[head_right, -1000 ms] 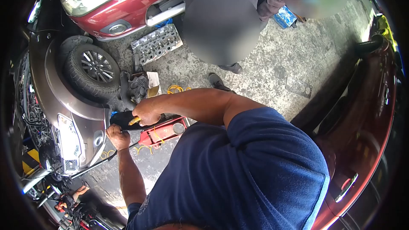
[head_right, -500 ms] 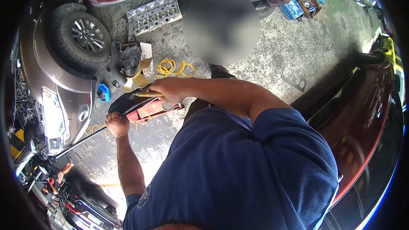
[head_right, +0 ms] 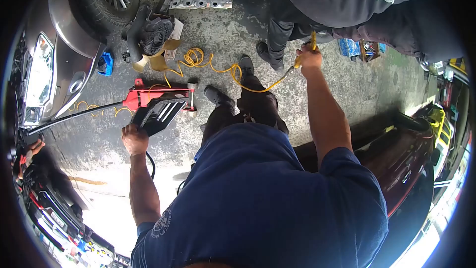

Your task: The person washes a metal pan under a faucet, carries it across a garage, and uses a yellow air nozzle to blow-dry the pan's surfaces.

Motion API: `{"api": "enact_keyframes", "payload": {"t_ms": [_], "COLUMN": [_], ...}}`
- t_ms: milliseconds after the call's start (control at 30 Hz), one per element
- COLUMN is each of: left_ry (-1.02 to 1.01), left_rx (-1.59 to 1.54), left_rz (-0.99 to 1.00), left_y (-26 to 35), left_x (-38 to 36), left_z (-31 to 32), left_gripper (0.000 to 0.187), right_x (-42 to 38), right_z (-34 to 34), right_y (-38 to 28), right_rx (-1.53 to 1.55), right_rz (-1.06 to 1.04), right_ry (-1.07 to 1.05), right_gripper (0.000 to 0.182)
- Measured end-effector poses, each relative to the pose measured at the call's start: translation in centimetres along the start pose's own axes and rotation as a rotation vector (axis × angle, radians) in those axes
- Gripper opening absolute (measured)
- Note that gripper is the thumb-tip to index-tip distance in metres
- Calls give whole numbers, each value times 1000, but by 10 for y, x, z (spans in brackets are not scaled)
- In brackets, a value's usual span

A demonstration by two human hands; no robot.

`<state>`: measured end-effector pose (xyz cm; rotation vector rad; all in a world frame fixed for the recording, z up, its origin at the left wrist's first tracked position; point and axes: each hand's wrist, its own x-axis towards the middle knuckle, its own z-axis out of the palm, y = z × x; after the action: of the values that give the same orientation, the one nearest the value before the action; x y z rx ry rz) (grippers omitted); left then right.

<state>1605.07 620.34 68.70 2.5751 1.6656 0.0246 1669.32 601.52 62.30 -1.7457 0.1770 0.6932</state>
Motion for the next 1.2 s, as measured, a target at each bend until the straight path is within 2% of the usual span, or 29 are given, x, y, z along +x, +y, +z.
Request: {"api": "enact_keyframes", "payload": {"t_ms": [67,133,233,267,367,500,800,967,1000,1067,1200], "left_ry": [15,-19,-101,-128,-146,-169,-125,-60,-52,4,97], "left_rx": [-9,8,44,66,66,46,24,14,-3,-54,-66], "left_rz": [-39,-67,-162,-192,-232,-269,-276,-250,-224,-189,-149], "left_y": [-2,-18,-23,-25,-25,-26,-18,0,7,14,38], "left_x": [-13,-30,-51,-56,-72,-84,-82,-61,-52,-37,-1], "left_z": [-3,9,13,16,19,29,47,37,28,22,4], "left_gripper": [8,10,12,12,12,10,9,11,11,10,7], "right_x": [15,49,89,106,114,114,79,60,53,65,32], "right_z": [-11,-26,-26,-18,-4,-17,-22,0,7,10,63], "right_y": [-26,-37,-71,-77,-100,-72,15,23,18,26,1], "right_rx": [63,122,73,129,204,198,150,161,151,222,131], "right_rz": [110,75,220,148,131,122,284,245,221,185,135], "right_ry": [180,196,114,124,-55,-3,118,129,129,63,-130], "right_gripper": [27,29,26,22,9,9,11,11,21,19,10]}}
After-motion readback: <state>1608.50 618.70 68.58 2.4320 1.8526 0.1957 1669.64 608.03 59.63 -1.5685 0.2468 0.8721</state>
